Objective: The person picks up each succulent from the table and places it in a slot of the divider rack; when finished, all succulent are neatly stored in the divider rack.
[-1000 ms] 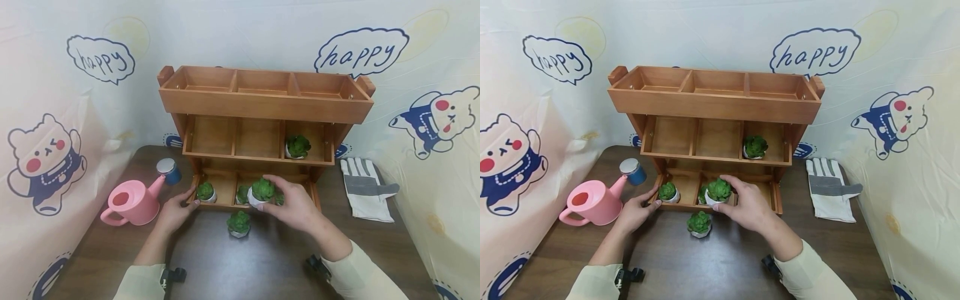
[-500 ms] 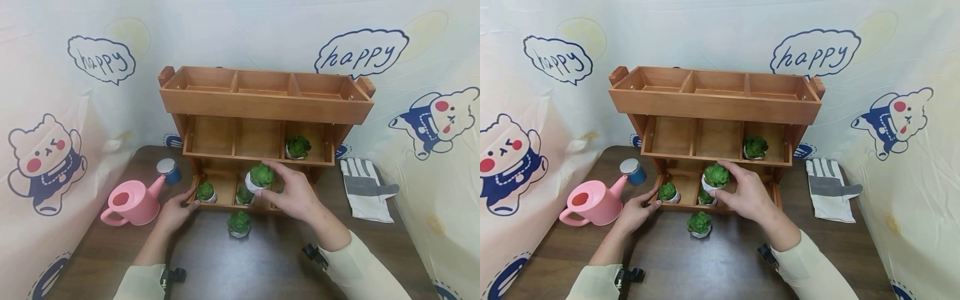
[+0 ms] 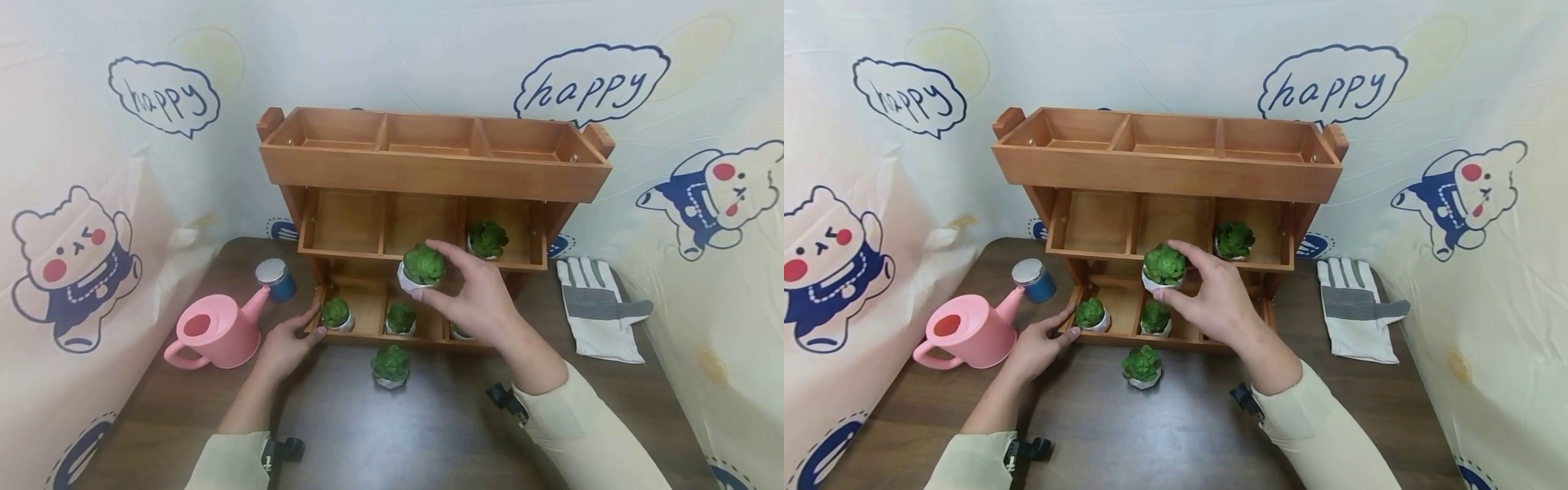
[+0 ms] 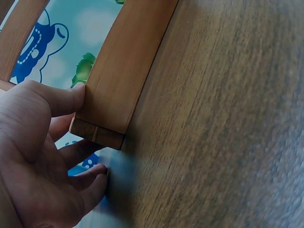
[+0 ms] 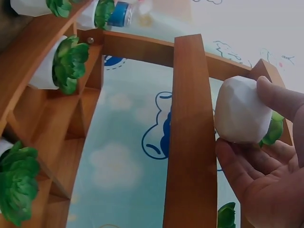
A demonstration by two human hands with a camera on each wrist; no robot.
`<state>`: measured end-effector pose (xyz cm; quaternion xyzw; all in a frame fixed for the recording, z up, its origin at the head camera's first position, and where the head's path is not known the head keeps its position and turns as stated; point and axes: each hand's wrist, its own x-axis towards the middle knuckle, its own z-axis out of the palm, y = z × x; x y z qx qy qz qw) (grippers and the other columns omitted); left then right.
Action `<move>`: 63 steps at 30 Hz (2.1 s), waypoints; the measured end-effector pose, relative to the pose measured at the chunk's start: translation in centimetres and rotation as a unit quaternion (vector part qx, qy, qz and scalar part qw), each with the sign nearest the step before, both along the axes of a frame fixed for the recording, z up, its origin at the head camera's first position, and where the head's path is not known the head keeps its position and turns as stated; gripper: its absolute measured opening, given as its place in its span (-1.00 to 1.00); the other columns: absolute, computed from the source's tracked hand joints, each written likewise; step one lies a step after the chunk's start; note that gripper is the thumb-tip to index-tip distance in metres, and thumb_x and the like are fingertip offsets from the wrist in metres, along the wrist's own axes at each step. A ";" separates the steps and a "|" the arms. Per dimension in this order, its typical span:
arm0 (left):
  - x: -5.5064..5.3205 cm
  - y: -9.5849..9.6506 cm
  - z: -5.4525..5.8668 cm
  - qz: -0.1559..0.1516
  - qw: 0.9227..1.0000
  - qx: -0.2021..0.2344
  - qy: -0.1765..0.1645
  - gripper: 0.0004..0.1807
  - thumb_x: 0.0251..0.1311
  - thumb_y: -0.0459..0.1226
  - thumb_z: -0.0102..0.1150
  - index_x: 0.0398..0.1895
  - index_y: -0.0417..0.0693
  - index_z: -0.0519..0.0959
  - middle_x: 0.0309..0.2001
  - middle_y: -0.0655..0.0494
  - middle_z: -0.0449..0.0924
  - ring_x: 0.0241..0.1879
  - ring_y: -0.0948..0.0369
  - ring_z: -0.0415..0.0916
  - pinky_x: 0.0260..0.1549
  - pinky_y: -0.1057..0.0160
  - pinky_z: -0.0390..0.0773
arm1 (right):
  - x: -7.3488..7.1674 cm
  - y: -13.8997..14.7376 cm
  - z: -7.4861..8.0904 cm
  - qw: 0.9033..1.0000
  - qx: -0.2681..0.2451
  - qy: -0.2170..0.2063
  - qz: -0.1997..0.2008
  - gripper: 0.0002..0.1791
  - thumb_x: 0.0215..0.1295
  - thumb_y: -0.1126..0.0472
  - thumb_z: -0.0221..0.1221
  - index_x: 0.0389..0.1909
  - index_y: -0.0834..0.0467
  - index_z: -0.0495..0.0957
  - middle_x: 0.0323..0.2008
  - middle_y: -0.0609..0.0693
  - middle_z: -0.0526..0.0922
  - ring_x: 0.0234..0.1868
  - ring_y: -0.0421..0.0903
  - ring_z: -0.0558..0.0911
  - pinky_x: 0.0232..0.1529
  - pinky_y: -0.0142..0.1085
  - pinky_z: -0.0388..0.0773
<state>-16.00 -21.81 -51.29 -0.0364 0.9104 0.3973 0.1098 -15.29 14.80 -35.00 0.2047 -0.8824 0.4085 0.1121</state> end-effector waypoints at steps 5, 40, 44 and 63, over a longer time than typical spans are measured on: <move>0.0 0.1 0.1 0.001 1.000 0.001 -0.002 -0.23 0.33 0.26 0.20 0.58 0.39 0.30 0.53 -0.20 0.26 0.51 -0.29 0.18 0.32 -0.49 0.19 | -0.4 -0.4 0.7 1.000 0.003 0.010 0.002 -0.18 0.12 -0.01 0.56 0.43 -0.08 0.47 0.16 -0.08 0.68 0.01 -0.13 0.70 0.02 -0.08 0.70; -0.1 0.0 0.1 0.007 1.000 0.008 -0.021 -0.20 0.30 0.28 0.23 0.58 0.43 0.28 0.56 -0.19 0.23 0.52 -0.29 0.15 0.31 -0.51 0.20 | -5.9 -3.3 1.2 0.998 0.054 -0.009 -0.040 -0.19 0.16 0.01 0.50 0.42 0.03 0.42 0.27 0.06 0.57 0.21 0.01 0.58 0.21 -0.05 0.55; 0.0 0.1 0.0 0.009 1.000 0.010 -0.024 -0.20 0.29 0.27 0.24 0.58 0.44 0.29 0.56 -0.19 0.22 0.52 -0.30 0.13 0.30 -0.52 0.18 | -6.1 -3.4 1.2 0.995 0.079 -0.038 -0.037 -0.18 0.21 -0.04 0.46 0.45 0.03 0.37 0.32 0.11 0.52 0.28 0.06 0.55 0.28 0.00 0.52; -0.1 0.2 0.1 0.012 1.000 0.002 -0.020 -0.22 0.31 0.27 0.22 0.58 0.45 0.29 0.56 -0.17 0.23 0.52 -0.29 0.15 0.31 -0.51 0.19 | -4.7 -2.0 1.1 0.997 0.054 -0.048 -0.009 -0.10 0.27 -0.01 0.42 0.56 0.09 0.26 0.33 0.16 0.52 0.23 0.04 0.63 0.22 -0.07 0.60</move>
